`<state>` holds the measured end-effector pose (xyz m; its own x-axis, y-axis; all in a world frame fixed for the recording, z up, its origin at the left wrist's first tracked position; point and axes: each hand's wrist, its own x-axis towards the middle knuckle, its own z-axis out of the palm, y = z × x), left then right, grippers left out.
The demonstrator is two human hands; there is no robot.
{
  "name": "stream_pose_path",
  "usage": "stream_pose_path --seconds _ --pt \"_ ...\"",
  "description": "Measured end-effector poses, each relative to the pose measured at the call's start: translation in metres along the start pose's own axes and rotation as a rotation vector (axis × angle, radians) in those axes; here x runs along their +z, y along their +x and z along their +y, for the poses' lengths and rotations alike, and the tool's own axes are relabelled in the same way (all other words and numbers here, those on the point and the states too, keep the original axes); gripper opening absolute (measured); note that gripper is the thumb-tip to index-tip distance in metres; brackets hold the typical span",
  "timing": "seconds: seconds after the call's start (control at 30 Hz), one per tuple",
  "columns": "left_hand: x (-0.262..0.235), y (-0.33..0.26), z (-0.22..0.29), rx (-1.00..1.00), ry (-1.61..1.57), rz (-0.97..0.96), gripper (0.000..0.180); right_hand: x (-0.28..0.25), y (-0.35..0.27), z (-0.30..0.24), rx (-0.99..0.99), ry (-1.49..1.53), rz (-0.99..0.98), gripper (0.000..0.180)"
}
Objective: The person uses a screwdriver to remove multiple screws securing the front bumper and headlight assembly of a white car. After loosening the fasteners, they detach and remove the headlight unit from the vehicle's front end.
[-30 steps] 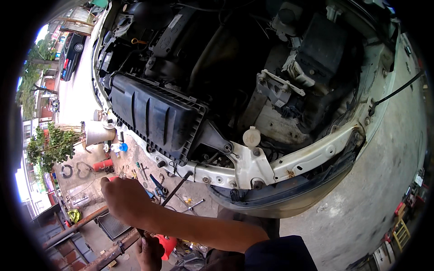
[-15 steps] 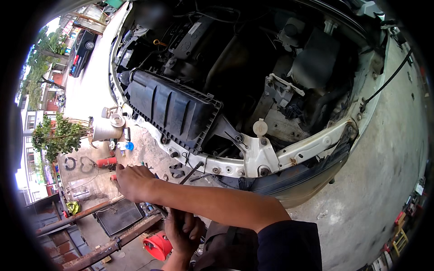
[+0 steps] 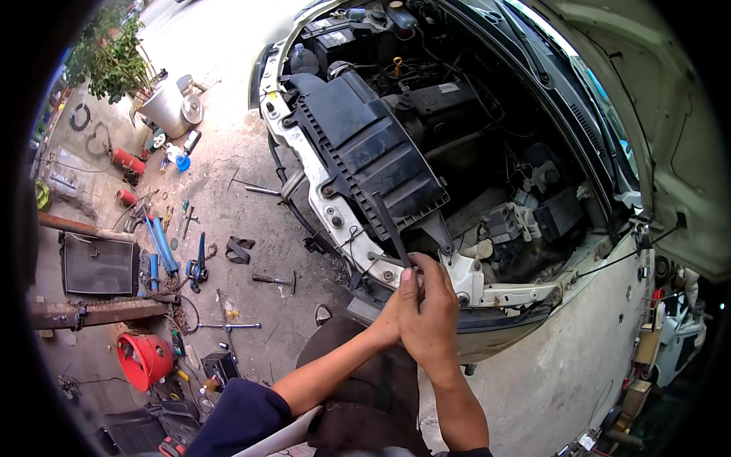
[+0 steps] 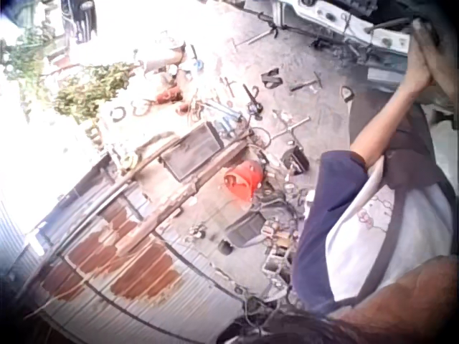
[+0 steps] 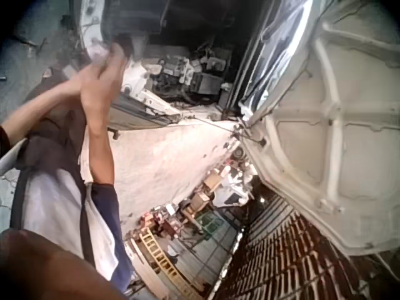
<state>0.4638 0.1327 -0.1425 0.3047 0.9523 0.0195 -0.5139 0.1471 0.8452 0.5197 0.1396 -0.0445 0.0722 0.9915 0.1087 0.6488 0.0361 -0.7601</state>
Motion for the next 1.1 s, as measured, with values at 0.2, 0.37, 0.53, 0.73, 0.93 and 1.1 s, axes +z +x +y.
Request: stream_pose_path --seconds 0.2,0.37,0.53,0.73,0.93,1.1 --pt "-0.066 0.009 0.028 -0.228 -0.173 0.078 0.038 0.018 -0.012 0.006 -0.189 -0.355 0.144 0.025" --pt "-0.030 0.067 0.096 -0.118 -0.625 0.218 0.054 0.039 -0.026 0.000 -0.195 -0.427 0.152 0.034" --pt "-0.030 0.078 0.071 -0.149 -1.259 0.017 0.051 0.033 -0.015 0.024 -0.332 -0.553 0.314 0.035" --pt "-0.043 0.047 0.071 0.293 -1.273 0.125 0.048 0.017 0.059 0.043 -0.450 -0.293 0.402 0.041" --pt "-0.022 -0.006 0.041 0.552 -0.757 0.266 0.051 0.028 0.143 0.029 -0.258 0.424 0.341 0.042" --pt "-0.030 -0.026 0.035 0.617 -0.477 0.309 0.042 0.062 0.156 -0.003 -0.137 0.669 0.096 0.029"
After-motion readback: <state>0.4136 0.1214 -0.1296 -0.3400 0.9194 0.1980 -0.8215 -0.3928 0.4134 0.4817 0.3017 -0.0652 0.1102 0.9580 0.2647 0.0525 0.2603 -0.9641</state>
